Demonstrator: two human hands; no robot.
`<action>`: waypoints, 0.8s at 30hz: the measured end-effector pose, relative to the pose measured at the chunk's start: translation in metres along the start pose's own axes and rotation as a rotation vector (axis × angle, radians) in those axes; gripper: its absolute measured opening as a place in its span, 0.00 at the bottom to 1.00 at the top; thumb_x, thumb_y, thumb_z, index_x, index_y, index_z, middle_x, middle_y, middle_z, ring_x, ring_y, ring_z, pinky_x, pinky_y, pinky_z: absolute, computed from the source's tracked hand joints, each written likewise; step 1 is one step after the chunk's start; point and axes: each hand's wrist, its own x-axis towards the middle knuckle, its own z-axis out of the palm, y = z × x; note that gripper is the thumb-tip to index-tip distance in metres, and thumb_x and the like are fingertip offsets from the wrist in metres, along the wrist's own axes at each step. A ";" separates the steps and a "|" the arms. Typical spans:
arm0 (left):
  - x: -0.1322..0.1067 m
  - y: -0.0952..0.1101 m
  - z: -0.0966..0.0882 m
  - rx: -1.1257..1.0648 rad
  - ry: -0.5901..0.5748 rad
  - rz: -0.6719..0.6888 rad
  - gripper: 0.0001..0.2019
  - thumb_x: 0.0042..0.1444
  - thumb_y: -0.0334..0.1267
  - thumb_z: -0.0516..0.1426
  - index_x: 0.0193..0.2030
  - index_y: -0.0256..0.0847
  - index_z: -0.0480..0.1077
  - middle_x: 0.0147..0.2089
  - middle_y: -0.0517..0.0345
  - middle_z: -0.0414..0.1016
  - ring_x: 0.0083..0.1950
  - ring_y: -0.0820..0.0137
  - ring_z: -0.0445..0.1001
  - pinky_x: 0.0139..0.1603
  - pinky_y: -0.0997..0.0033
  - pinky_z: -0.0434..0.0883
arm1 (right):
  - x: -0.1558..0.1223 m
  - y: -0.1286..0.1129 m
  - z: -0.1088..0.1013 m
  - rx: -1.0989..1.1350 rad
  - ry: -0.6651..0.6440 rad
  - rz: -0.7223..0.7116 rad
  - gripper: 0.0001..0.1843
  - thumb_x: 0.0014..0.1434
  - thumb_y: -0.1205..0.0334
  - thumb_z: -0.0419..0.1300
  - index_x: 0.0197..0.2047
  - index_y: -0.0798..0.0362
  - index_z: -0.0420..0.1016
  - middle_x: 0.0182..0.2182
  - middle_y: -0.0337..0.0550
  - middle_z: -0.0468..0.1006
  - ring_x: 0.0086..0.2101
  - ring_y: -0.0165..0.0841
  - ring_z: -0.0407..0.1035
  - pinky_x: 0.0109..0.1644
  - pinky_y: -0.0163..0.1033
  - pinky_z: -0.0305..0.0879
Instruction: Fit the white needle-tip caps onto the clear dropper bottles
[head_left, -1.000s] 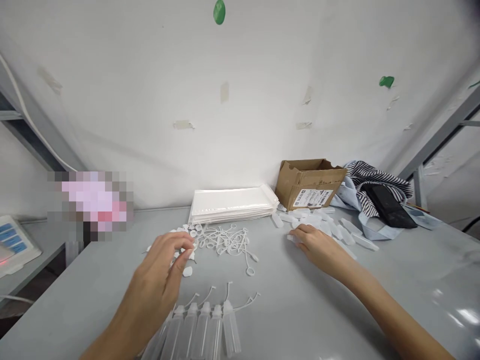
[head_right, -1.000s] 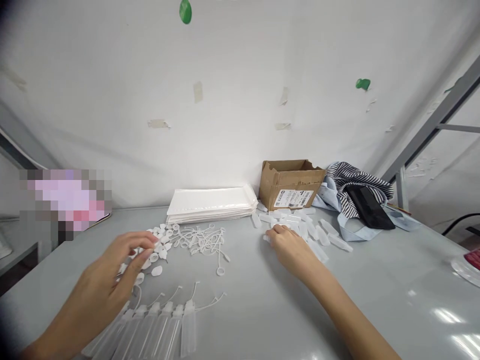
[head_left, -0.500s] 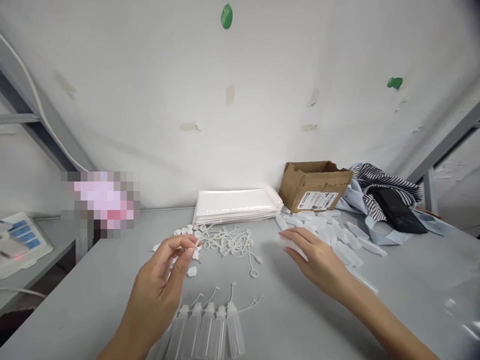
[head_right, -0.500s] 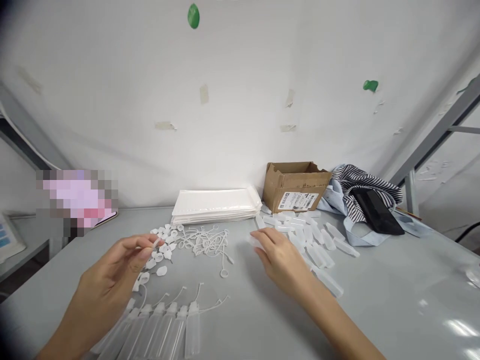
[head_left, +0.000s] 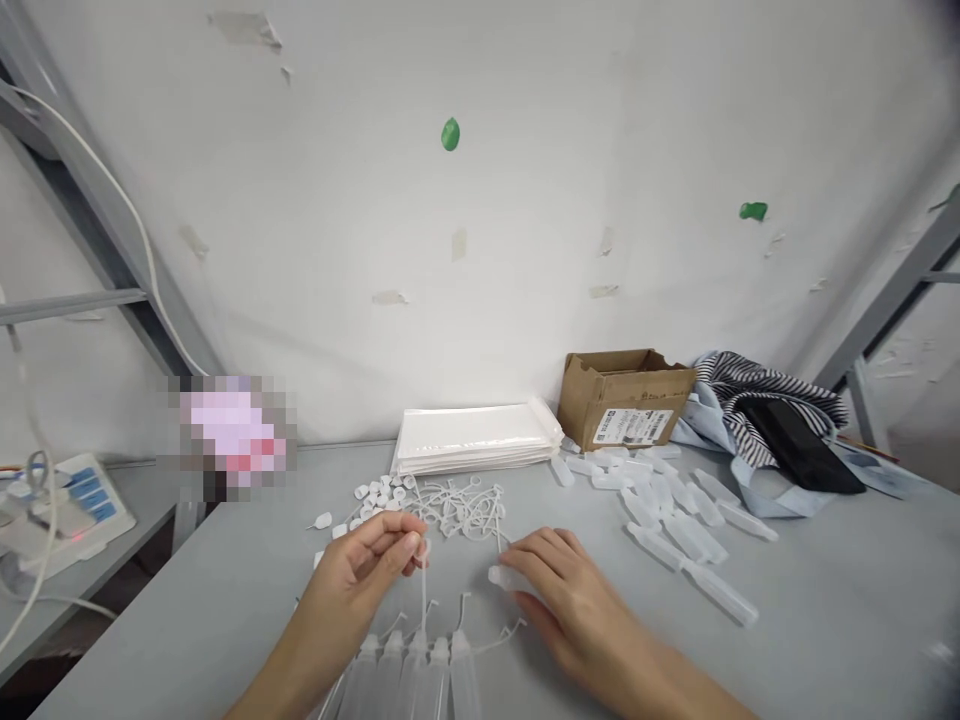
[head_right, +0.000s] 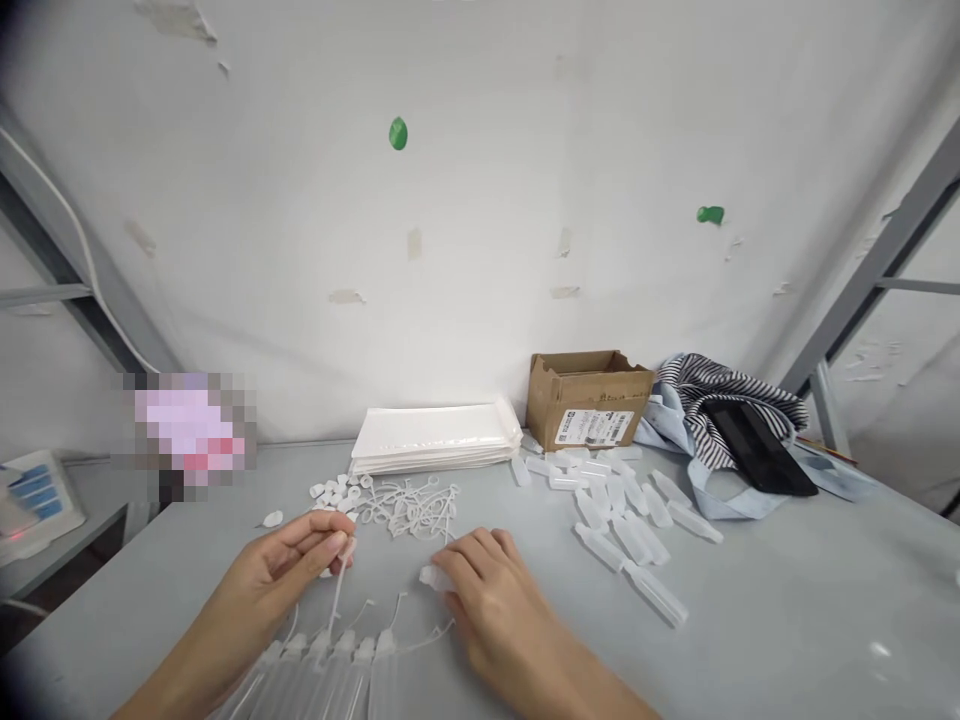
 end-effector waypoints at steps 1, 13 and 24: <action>-0.002 0.000 0.003 0.004 -0.061 0.009 0.11 0.57 0.48 0.56 0.36 0.43 0.71 0.29 0.61 0.74 0.35 0.68 0.72 0.39 0.70 0.68 | 0.001 -0.002 0.002 0.016 0.024 -0.010 0.17 0.58 0.78 0.53 0.50 0.56 0.67 0.40 0.50 0.76 0.40 0.41 0.68 0.43 0.49 0.68; -0.011 -0.005 0.020 0.002 -0.254 -0.008 0.09 0.59 0.45 0.54 0.35 0.43 0.70 0.30 0.61 0.73 0.35 0.68 0.72 0.38 0.71 0.69 | -0.003 -0.016 0.013 0.162 0.129 -0.091 0.19 0.61 0.73 0.52 0.55 0.52 0.61 0.41 0.50 0.78 0.38 0.38 0.71 0.42 0.46 0.70; -0.010 0.000 0.021 -0.034 -0.336 -0.059 0.10 0.60 0.44 0.53 0.35 0.42 0.70 0.26 0.63 0.70 0.30 0.71 0.67 0.34 0.72 0.65 | -0.007 -0.018 0.014 0.322 0.085 0.007 0.20 0.61 0.69 0.55 0.57 0.52 0.63 0.42 0.49 0.78 0.40 0.38 0.73 0.42 0.43 0.72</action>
